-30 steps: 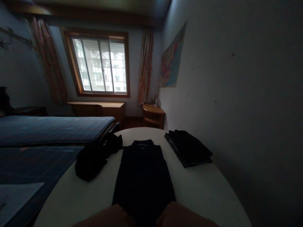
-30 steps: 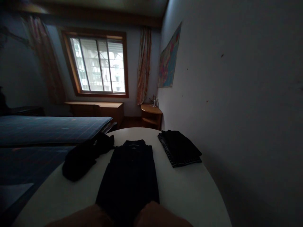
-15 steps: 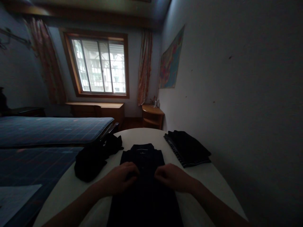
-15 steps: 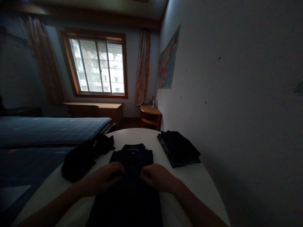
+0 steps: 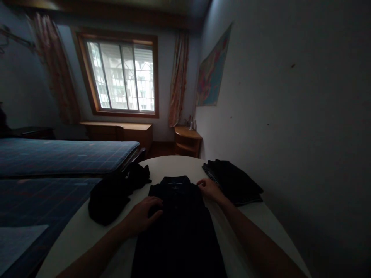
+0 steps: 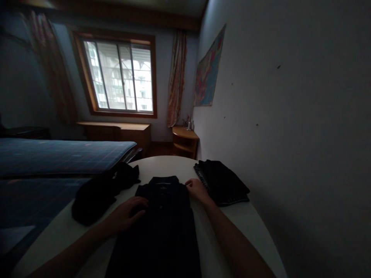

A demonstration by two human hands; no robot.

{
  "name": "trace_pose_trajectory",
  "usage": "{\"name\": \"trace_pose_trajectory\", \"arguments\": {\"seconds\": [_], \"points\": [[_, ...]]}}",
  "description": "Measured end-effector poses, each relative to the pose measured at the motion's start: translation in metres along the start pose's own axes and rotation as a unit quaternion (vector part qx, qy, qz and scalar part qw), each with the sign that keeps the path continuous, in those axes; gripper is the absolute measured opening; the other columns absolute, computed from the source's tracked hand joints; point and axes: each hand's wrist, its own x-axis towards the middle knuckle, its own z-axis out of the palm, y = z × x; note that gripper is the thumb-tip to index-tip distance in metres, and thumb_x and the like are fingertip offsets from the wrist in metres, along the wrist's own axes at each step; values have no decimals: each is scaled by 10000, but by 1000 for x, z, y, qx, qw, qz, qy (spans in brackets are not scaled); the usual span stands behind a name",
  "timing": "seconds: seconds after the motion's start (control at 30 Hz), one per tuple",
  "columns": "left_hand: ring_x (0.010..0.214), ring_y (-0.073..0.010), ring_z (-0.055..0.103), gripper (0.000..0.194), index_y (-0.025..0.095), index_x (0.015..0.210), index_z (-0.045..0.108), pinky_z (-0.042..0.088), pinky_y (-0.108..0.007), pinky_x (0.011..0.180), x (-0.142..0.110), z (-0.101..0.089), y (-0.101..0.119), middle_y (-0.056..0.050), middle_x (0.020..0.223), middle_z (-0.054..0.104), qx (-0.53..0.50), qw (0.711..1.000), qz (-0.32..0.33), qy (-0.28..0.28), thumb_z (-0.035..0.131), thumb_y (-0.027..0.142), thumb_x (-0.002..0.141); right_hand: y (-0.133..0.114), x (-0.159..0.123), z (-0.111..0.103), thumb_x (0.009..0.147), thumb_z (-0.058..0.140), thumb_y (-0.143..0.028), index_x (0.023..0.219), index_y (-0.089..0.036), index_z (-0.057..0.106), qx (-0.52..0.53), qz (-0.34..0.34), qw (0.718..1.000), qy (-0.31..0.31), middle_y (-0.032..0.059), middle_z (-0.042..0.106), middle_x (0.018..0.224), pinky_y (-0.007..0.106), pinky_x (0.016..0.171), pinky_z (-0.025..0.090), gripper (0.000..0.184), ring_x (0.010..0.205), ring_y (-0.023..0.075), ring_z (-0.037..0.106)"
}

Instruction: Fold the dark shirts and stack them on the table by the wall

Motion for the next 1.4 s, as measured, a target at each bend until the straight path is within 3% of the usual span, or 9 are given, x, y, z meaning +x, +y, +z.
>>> {"name": "trace_pose_trajectory", "arguments": {"seconds": [0.3, 0.53, 0.7, 0.8, 0.9, 1.0, 1.13, 1.3, 1.4], "points": [[1151, -218, 586, 172, 221, 982, 645, 450, -380, 1011, -3, -8, 2, -62, 1277, 624, 14, 999, 9, -38, 534, 327, 904, -4, 1, 12, 895, 579, -292, 935, -136, 723, -41, -21, 999, 14, 105, 732, 994, 245, 789, 439, 215, 934, 192, 662], [1167, -210, 574, 151, 221, 985, 642, 432, -365, 1024, -4, -11, 1, -64, 1281, 611, 3, 999, 18, -46, 547, 296, 894, -12, -4, 11, 928, 561, -266, 1019, -152, 675, -65, -59, 996, 27, 89, 676, 1103, 249, 894, 407, 185, 1038, 177, 615], [1011, -209, 605, 171, 211, 993, 635, 466, -353, 913, -5, -16, 3, -62, 1062, 657, 46, 998, 19, -37, 556, 318, 885, -29, -22, -2, 943, 538, -337, 1033, -167, 693, -95, -100, 989, 53, 105, 660, 1141, 280, 929, 395, 247, 1062, 197, 605], [953, -223, 610, 232, 212, 1015, 654, 465, -367, 883, -5, -16, 6, -64, 1005, 670, 71, 996, 8, -53, 596, 377, 863, -46, -43, -15, 932, 518, -522, 947, -183, 720, -107, -123, 986, -25, 86, 716, 993, 294, 825, 429, 395, 926, 209, 651], [1025, -250, 602, 287, 219, 1045, 666, 443, -392, 937, -5, -15, 12, -71, 1062, 679, 76, 995, -3, -70, 648, 396, 819, -61, -66, -23, 830, 600, -646, 984, -206, 722, -110, -135, 977, -123, 67, 737, 954, 298, 750, 434, 482, 856, 220, 666], [1030, -237, 614, 290, 226, 1064, 657, 454, -372, 931, -5, -15, 17, -51, 1084, 688, 39, 994, -35, -91, 655, 332, 793, -69, -83, -24, 727, 767, -512, 1011, -212, 715, -105, -157, 971, -145, 55, 734, 968, 285, 747, 431, 417, 868, 219, 661], [1012, -199, 634, 283, 235, 1078, 643, 471, -327, 919, -8, -20, 21, -18, 1092, 703, -50, 992, -33, -112, 618, 251, 796, -72, -103, -27, 757, 712, -207, 895, -211, 704, -66, -233, 961, -138, 11, 714, 893, 287, 845, 413, 138, 863, 175, 637], [1087, -218, 611, 456, 279, 1230, 622, 452, -349, 976, -19, -31, 24, -17, 1200, 676, -97, 985, -11, -139, 638, 237, 776, -68, -131, -40, 679, 657, -100, 1177, -222, 618, 6, -310, 925, -218, -12, 649, 852, 298, 910, 414, 514, 914, 175, 596], [980, -185, 635, 407, 287, 1108, 697, 482, -313, 911, -24, -36, 35, 5, 1083, 695, -125, 975, 30, -180, 621, 155, 731, -65, -143, -45, 645, 662, -113, 1366, -210, 498, 38, -292, 915, -277, -1, 643, 888, 293, 868, 446, 745, 891, 179, 599]]}}
